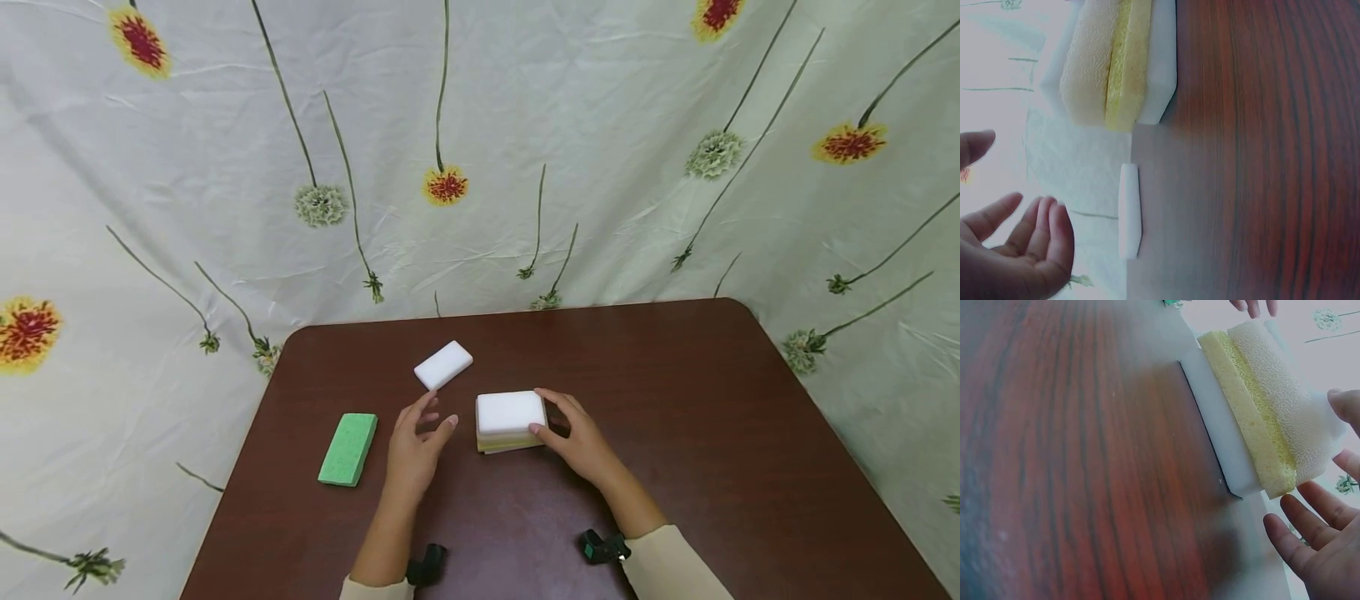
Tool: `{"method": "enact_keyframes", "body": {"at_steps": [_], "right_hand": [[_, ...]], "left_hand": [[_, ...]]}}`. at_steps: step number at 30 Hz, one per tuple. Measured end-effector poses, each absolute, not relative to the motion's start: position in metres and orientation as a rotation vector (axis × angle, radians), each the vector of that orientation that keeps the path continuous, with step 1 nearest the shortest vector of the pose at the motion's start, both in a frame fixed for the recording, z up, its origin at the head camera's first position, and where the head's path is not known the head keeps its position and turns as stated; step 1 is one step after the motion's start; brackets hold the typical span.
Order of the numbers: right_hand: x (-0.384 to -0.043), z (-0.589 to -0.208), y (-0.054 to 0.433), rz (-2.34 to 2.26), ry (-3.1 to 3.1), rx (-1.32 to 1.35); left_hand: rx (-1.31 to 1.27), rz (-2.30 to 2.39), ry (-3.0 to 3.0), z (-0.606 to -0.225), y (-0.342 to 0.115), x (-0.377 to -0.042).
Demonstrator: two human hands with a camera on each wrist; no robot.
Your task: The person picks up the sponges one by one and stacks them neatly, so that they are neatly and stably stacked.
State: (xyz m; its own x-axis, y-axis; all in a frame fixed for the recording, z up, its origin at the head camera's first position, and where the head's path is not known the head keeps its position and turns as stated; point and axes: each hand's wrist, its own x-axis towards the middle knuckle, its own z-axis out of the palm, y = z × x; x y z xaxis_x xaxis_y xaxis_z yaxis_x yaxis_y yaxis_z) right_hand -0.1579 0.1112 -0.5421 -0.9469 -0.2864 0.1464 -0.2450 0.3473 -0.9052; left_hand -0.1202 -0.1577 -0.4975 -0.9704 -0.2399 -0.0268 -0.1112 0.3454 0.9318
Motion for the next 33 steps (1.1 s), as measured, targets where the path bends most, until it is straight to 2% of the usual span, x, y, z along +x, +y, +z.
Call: {"method": "enact_keyframes", "body": {"at_steps": [12,33], "right_hand": [[-0.156,-0.543,0.111,-1.699,2.538,-0.499],[-0.159,-0.540,0.113,-1.698,2.523,-0.493]], "left_hand": [[0.558,-1.698,-2.411,-0.503,-0.189,-0.107],[0.762,-1.463,-2.426,-0.502,-0.239,-0.082]]}}
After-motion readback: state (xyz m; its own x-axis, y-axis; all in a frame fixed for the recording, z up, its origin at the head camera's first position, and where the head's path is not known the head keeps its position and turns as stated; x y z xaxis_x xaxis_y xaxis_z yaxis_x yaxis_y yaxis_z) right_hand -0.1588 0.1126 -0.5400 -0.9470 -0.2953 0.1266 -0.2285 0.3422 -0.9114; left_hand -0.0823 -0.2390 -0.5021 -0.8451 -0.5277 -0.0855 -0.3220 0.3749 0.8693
